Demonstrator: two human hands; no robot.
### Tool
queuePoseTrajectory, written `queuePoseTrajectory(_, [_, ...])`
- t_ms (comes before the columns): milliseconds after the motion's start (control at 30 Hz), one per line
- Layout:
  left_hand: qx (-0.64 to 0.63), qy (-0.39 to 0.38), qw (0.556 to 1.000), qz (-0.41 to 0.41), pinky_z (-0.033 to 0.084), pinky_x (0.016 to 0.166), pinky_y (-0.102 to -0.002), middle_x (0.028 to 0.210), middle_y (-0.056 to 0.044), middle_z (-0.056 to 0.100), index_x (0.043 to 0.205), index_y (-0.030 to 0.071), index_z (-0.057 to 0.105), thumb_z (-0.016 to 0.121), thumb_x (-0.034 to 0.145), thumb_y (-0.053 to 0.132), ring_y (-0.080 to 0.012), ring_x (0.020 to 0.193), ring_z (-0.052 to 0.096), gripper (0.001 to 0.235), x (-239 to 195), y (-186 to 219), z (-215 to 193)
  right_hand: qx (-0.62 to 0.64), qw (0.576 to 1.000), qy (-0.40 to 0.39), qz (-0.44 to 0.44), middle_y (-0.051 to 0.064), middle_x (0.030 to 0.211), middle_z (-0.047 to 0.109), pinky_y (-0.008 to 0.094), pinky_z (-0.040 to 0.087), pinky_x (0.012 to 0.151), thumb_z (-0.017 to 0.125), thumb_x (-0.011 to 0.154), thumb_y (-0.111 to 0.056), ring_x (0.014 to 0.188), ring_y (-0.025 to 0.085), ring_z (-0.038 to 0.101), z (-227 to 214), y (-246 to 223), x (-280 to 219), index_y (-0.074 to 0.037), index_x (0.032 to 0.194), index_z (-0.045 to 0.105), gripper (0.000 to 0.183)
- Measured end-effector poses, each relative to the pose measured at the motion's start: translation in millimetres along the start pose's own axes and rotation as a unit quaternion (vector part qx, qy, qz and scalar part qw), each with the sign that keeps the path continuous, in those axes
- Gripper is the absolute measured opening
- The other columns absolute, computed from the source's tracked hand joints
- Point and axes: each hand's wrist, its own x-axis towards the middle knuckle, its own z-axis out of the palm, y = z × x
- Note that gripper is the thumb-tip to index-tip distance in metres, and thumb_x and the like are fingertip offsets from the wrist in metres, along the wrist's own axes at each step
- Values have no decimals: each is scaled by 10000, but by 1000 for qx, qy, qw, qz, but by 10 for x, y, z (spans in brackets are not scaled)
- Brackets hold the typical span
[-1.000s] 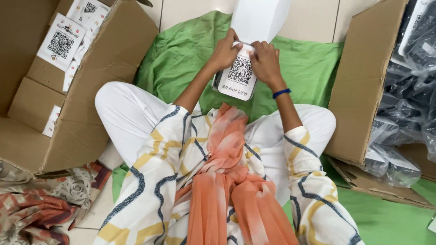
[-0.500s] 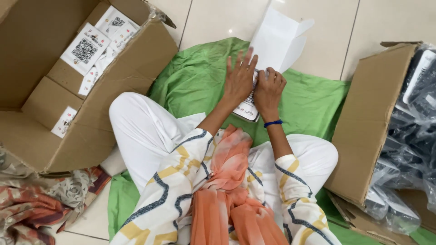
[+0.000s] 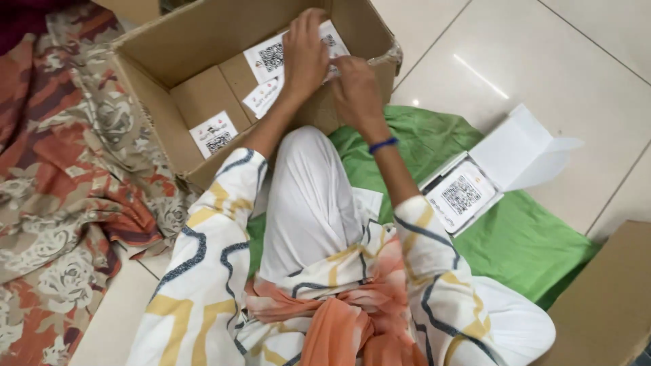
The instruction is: The person packs electronic equipment or payment QR code stands into white individual boxes and applies labels.
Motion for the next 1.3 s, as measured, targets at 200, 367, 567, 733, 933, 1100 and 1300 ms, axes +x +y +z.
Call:
queuePoseTrajectory(200, [114,-399,831,-370,354,1119,-522,1504,-219,296,1485,59,296,946,717,373,-424,1391,342,1054,-555,-1864,304,-175,897,-396,95,205,1191,731,478,538,971,593,963,-360,1122,361,697,1496,-22,531,-78,1127,770,371])
queuePoseTrajectory(367, [62,-371,823,-426,647,931,-413,1528,-268,431,1626,135,278,866,605,166,-402,1256,639,1179,-530,-1633,266,-219,804,-527,165,156,1287,671,403,518,1008,670,805,-456,1201,308,655,1532,-24,680,-111,1189,739,521])
queuePoseTrajectory(567, [50,-343,841,-415,555,875,-360,1198,-130,722,1155,84,746,970,617,276,-237,1079,687,614,-524,-1808,61,-190,848,-451,206,192,1220,719,419,558,963,685,823,-328,1132,343,695,1247,-238,556,-70,1184,753,449])
queuePoseTrajectory(733, [51,-51,976,-205,528,776,-450,807,-136,753,881,110,828,795,903,317,-295,716,725,211,75,-941,-1062,24,980,-142,140,194,1079,742,424,591,854,702,896,-131,942,309,742,887,-89,214,-63,1287,643,401])
queuePoseTrajectory(933, [65,9,998,-14,521,778,-462,864,-168,718,899,80,786,761,950,180,-343,787,669,115,329,139,-1857,322,920,-19,223,170,1197,672,315,645,755,805,921,-202,952,197,733,119,-167,93,-88,1449,457,642])
queuePoseTrajectory(1100, [159,85,975,129,446,758,-427,776,-81,721,729,116,759,722,766,2,-283,795,639,125,426,444,-1631,368,896,20,247,211,1348,539,331,632,796,845,883,-218,998,221,706,-129,-188,-19,-122,1554,263,893])
queuePoseTrajectory(1300, [243,166,936,191,470,742,-385,865,-68,727,776,54,693,734,696,-52,-251,797,650,139,446,794,-1627,241,944,37,223,172,1386,586,367,631,877,859,844,-192,1050,225,698,-393,-106,-305,-144,1560,375,865])
